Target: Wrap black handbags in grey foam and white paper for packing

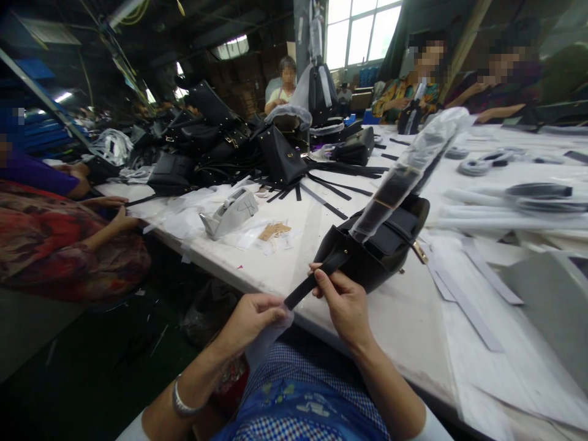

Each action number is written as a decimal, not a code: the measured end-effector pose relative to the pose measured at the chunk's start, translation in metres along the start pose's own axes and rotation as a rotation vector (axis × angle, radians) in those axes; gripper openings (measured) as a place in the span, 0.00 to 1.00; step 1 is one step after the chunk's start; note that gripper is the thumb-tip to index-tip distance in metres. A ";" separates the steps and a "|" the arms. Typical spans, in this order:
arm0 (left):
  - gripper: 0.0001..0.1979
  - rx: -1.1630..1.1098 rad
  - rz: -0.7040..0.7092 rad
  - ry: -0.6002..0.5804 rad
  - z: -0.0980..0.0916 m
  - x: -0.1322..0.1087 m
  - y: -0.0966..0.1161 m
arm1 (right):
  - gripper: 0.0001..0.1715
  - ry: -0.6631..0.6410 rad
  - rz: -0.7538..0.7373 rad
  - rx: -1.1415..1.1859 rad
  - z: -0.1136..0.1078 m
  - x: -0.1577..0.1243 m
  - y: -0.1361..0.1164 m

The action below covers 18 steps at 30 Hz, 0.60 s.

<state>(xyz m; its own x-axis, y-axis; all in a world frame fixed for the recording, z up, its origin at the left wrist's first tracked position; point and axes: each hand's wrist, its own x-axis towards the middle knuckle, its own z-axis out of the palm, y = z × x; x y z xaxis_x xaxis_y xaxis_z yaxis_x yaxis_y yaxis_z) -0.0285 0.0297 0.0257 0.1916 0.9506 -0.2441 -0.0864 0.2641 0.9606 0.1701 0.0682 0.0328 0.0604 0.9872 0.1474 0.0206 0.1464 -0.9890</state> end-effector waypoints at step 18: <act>0.11 0.033 -0.008 -0.041 -0.001 -0.002 -0.003 | 0.20 0.011 -0.022 0.011 0.000 0.001 0.007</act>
<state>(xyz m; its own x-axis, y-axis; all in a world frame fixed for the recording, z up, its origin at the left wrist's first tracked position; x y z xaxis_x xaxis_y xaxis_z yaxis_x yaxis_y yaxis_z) -0.0300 0.0275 0.0231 0.2317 0.9409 -0.2468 -0.0528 0.2655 0.9627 0.1700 0.0707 0.0259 0.0710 0.9831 0.1689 0.0113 0.1685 -0.9856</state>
